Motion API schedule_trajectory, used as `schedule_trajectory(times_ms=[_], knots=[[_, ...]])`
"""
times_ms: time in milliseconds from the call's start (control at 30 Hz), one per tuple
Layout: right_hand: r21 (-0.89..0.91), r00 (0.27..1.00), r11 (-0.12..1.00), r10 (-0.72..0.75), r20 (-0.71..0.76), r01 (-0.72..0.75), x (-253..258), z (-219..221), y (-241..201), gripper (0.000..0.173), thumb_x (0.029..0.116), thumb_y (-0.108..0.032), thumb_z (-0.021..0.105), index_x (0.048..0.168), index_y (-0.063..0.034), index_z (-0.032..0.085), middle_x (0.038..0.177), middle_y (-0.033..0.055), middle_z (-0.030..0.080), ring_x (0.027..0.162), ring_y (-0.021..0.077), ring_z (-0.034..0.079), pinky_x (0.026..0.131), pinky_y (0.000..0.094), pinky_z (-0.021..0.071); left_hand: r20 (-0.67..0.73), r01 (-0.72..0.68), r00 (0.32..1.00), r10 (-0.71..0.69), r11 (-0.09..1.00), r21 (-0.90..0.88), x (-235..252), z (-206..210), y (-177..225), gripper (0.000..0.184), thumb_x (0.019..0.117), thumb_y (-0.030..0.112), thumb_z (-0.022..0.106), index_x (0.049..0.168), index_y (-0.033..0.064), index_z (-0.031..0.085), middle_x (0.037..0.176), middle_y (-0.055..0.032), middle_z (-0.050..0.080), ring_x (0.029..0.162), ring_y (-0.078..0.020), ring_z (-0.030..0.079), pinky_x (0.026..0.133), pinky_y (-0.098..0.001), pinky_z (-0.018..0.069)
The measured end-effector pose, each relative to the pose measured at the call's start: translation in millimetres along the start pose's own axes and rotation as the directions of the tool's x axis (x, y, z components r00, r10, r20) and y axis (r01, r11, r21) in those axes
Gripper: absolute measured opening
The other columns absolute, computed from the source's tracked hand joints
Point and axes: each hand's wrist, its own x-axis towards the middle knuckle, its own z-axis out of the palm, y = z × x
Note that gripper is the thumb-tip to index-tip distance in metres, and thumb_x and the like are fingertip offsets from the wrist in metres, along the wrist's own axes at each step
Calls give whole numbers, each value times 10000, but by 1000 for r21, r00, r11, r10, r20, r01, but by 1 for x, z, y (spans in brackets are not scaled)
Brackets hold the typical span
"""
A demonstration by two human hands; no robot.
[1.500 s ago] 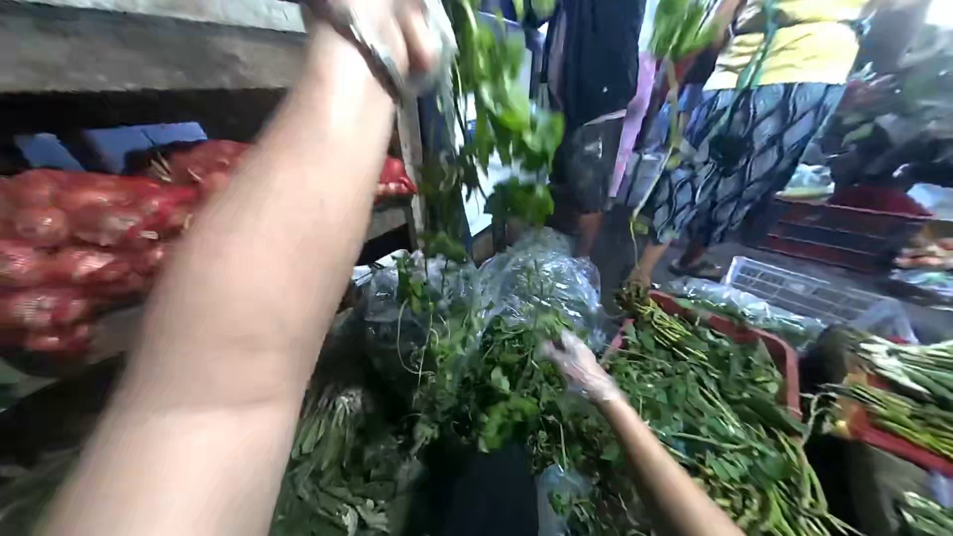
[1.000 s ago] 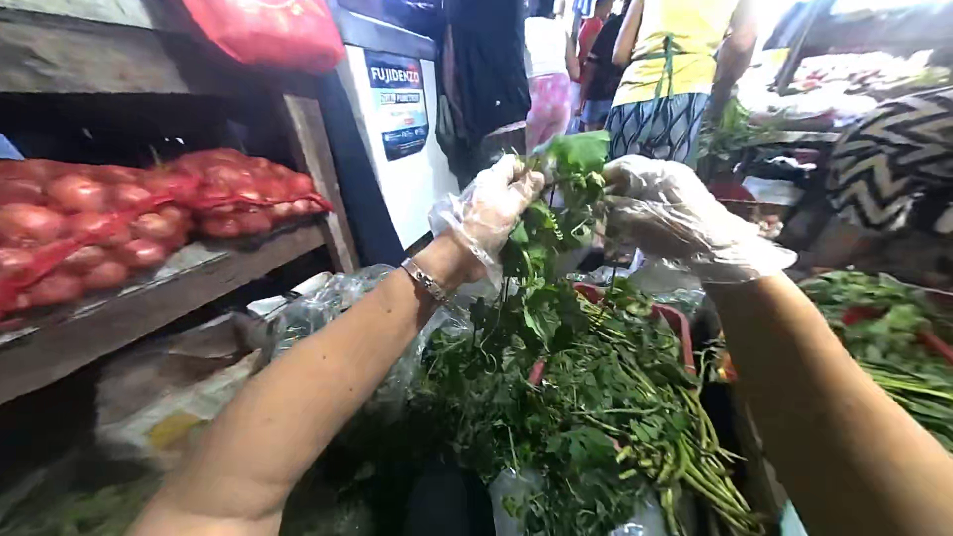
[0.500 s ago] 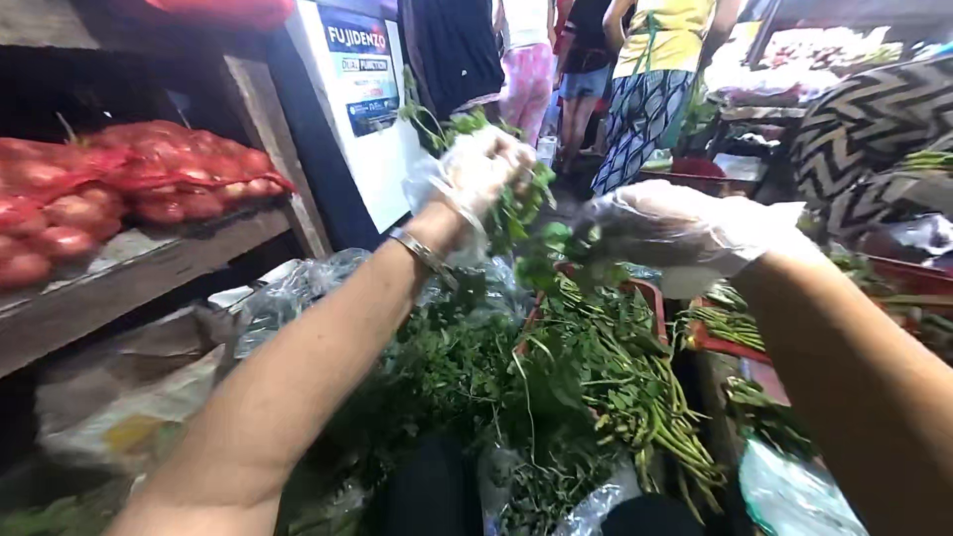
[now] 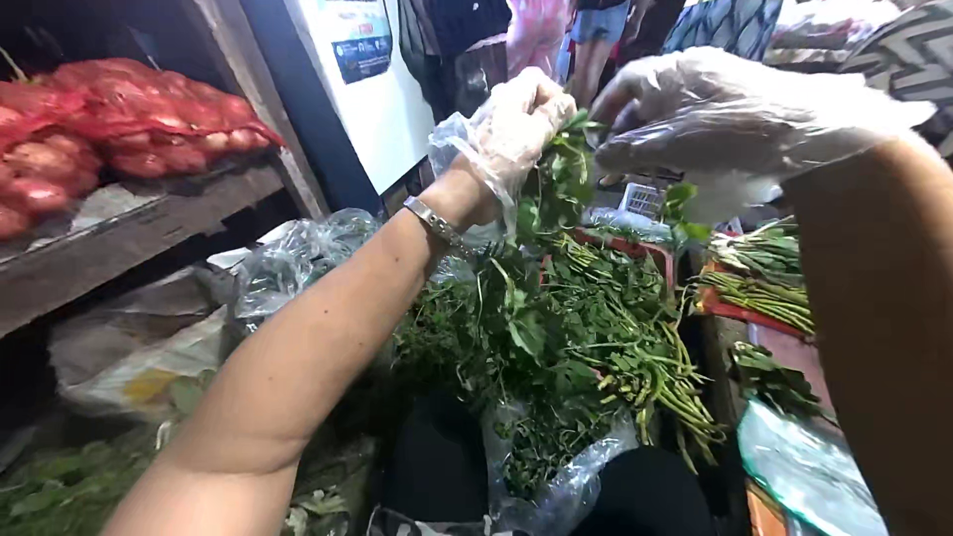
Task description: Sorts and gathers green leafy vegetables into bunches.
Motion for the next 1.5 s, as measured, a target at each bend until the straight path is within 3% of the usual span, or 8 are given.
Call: schedule_trajectory(times_ms=[167,300,533,733,900,1233,1333,1500], knots=[[61,996,996,-68,-53,71,-9,-8,16,181,966,-90,636,1144,-69,612,877,-56,669,696,-50,632,631,125,538,-113,67,991,-65,998,16,6,-20,-7,162,1055,186,517,1057,64,625,969,-9,639,888,-21,610,819,-229,508],[-81,864,902,-375,335,423,10,-16,28,233,979,-170,589,1149,-189,748,938,-70,737,755,-12,665,660,191,578,-188,257,944,-270,962,-88,25,-43,-14,218,1062,227,528,1206,92,620,1073,-30,634,954,-77,629,834,-286,549],[-493,977,866,-171,-130,86,11,19,-30,412,913,-156,712,1255,23,568,1012,203,670,964,376,654,835,580,489,137,80,986,-100,987,141,4,-9,-3,263,1069,164,492,1178,19,682,1096,-95,683,1004,-110,619,930,-335,480],[-357,986,928,-145,-80,107,20,24,-24,315,907,-141,731,1219,-132,686,992,50,678,853,127,609,790,377,492,80,240,965,-251,962,131,-3,-8,-5,317,1081,163,474,1307,-14,608,1240,-180,642,1155,-213,593,1019,-395,445],[-243,986,960,-158,-47,142,22,24,-19,196,908,-97,712,1103,-114,690,933,-36,657,829,-22,606,765,175,511,37,172,984,-174,984,48,-3,-10,-4,211,1031,136,563,1169,4,652,968,-31,645,850,-23,587,799,-230,494],[-599,967,791,-230,-107,122,7,25,-33,110,981,-139,635,955,-57,704,888,90,668,830,196,626,726,429,464,242,138,963,-122,989,-50,1,-37,-1,250,1086,249,470,1051,95,664,877,63,644,780,-1,615,719,-206,525],[-587,943,801,-275,-186,118,-1,15,-25,136,969,-174,671,955,-51,725,908,105,689,852,206,641,764,437,484,210,270,954,-212,913,-305,-15,-63,-2,525,1107,467,272,1365,104,551,1204,-18,705,1098,-135,677,919,-333,556],[-606,825,752,-498,-267,258,1,12,-7,206,963,-229,624,906,-49,707,833,78,674,793,147,624,726,361,476,235,116,965,-115,993,10,-54,-14,-9,685,919,298,704,1466,-9,428,1244,-106,648,1068,-78,623,940,-278,518]])
